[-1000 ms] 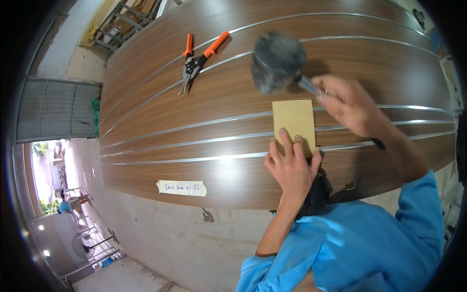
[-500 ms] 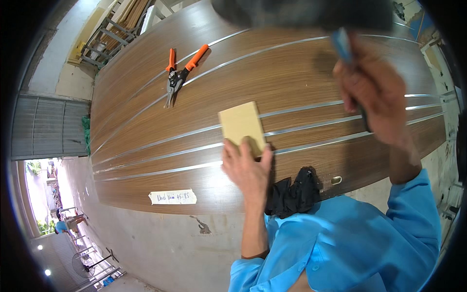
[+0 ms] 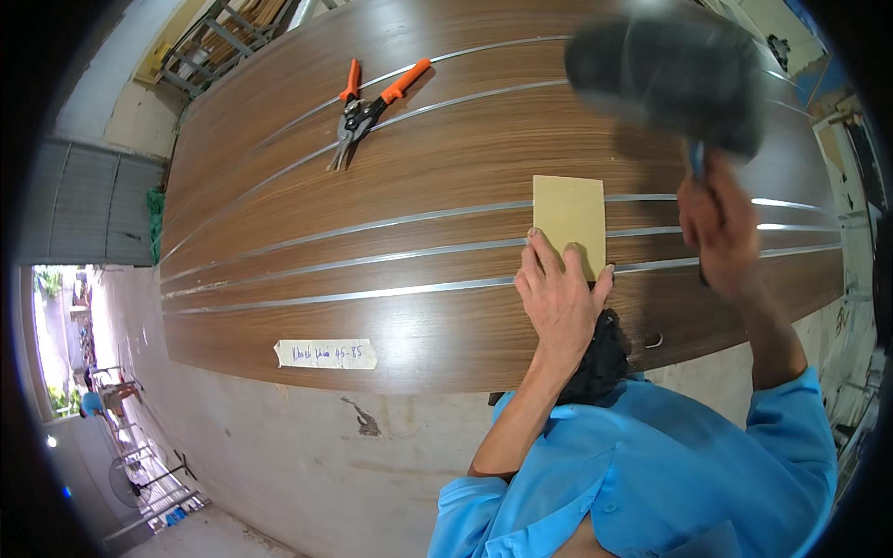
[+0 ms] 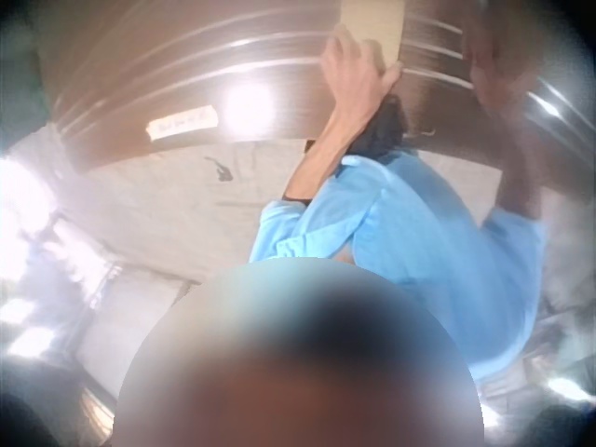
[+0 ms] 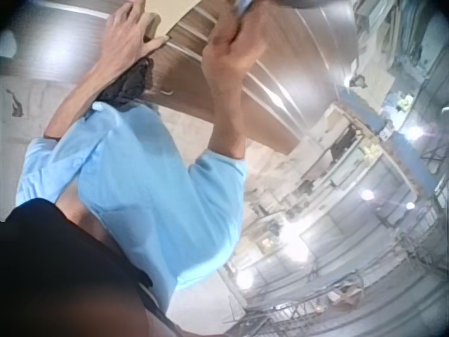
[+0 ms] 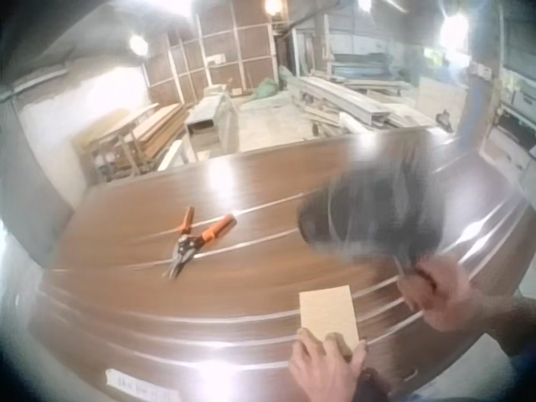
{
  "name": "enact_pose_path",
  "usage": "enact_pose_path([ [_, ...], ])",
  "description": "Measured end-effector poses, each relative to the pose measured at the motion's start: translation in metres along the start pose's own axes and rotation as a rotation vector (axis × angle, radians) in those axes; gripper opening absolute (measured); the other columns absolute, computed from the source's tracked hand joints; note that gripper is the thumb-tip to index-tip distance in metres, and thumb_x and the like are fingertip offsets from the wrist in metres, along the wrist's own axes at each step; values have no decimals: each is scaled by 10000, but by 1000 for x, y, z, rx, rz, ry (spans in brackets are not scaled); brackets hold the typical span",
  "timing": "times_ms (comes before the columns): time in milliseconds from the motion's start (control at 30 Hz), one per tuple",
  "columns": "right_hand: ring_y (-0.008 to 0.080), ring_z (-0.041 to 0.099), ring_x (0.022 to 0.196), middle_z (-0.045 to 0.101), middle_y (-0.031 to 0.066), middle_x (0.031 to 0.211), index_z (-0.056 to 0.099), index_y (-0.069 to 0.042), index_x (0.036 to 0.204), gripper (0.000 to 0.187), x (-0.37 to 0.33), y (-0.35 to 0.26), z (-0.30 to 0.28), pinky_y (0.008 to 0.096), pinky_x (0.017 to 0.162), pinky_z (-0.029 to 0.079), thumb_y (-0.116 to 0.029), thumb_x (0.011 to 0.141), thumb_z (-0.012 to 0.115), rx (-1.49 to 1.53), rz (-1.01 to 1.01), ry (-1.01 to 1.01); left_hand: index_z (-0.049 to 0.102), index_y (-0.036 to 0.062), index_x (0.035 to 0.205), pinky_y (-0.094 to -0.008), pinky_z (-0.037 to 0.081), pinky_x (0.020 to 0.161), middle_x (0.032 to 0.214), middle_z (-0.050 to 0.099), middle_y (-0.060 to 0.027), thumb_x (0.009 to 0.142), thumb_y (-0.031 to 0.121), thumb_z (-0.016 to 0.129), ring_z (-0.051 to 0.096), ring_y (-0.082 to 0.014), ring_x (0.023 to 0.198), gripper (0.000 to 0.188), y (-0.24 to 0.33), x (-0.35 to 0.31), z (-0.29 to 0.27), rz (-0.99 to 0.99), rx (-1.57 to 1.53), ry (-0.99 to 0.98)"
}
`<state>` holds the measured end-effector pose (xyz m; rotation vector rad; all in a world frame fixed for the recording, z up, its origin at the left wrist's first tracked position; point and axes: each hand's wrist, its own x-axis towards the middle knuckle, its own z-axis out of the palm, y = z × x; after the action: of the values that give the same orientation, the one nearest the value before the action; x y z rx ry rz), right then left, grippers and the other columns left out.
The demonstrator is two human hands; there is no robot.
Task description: The person uses a rubber mallet and a small wooden block to tap metal strips into place along a large wooden panel. They repeatedly reposition the block and strike along the strips to secure them.
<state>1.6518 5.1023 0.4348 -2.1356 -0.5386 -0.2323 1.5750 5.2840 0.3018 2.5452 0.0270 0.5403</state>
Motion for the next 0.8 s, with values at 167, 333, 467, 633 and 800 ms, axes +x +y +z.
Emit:
enact_pose_path([
  [167,46,495,589,545,-12,734,566,-59,1490,418,-14,28,27,237,525,400,-153,1084,583,-122,430,-352,646,10,1175,-541,415,991,1472,498,-350,820,417,853,512,-463,1258,579,-2,3,3,-8,-62,38],
  [333,35,481,564,516,-22,703,572,-18,1438,402,1,-18,19,211,495,372,-223,1094,598,185,453,-209,648,9,1245,-569,420,1023,1483,502,-339,781,384,854,506,-475,1291,631,-34,-9,-36,-118,64,34],
  [467,49,497,552,543,-9,745,559,25,1442,440,35,-77,20,211,488,380,-247,1098,589,326,230,-141,667,23,1306,-578,393,1115,1499,504,-339,801,358,814,482,-490,1354,624,-118,-23,-105,-369,224,89],
  [633,61,515,572,611,25,792,531,21,1497,479,30,-110,36,213,490,394,-233,1095,589,441,59,-21,693,14,1324,-568,378,1131,1486,534,-323,805,356,818,490,-477,1359,634,-164,-47,-140,-394,299,154],
  [800,164,611,651,684,166,879,588,-2,1425,392,9,-77,120,331,586,495,-129,1056,621,42,-398,-253,690,2,1306,-572,394,1100,1489,506,-360,810,369,810,494,-506,1322,629,-132,-64,-120,-309,264,144],
])
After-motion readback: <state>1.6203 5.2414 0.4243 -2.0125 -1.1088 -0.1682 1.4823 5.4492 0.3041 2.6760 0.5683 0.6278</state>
